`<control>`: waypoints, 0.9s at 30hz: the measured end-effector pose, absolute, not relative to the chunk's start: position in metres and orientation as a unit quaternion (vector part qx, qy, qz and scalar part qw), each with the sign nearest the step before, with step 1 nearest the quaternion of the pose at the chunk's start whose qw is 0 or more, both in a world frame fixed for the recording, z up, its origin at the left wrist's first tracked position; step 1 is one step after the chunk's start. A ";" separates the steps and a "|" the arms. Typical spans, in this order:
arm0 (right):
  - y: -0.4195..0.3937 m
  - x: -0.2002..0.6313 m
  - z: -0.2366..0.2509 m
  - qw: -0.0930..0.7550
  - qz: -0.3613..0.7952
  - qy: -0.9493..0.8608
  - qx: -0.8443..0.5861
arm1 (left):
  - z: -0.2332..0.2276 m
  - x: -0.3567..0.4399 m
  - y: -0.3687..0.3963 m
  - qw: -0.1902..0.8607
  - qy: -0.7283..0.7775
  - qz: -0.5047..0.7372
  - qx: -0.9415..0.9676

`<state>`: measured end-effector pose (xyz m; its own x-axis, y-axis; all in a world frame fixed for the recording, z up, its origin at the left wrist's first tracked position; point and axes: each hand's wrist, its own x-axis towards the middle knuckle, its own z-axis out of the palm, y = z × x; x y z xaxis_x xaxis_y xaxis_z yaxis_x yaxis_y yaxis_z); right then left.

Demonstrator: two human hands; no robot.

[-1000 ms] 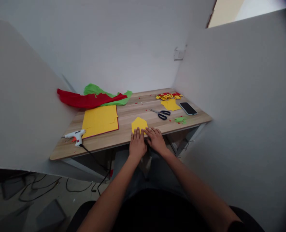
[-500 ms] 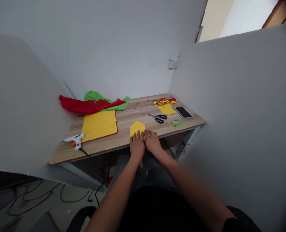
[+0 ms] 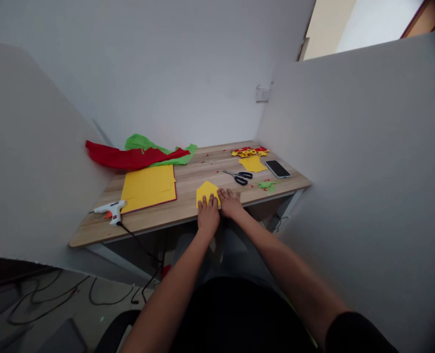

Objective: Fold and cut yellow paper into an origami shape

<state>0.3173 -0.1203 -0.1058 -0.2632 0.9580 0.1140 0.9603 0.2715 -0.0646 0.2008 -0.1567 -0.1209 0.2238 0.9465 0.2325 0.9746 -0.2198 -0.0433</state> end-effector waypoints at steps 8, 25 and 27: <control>-0.163 0.325 -0.117 0.060 0.019 -0.808 -0.585 | -0.124 0.202 -0.155 0.137 -0.609 -0.086 -0.777; -0.077 0.341 -0.087 0.094 0.105 -0.830 -0.539 | -0.109 0.171 -0.119 0.125 -0.532 -0.070 -0.835; -0.082 0.340 -0.091 0.115 0.090 -0.827 -0.543 | -0.109 0.172 -0.116 0.116 -0.529 -0.067 -0.838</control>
<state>0.3396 -0.0820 -0.0908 -0.3833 0.9189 0.0932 0.8774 0.3938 -0.2739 0.1724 -0.1162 -0.1089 0.4305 0.8716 0.2346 0.9025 -0.4128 -0.1226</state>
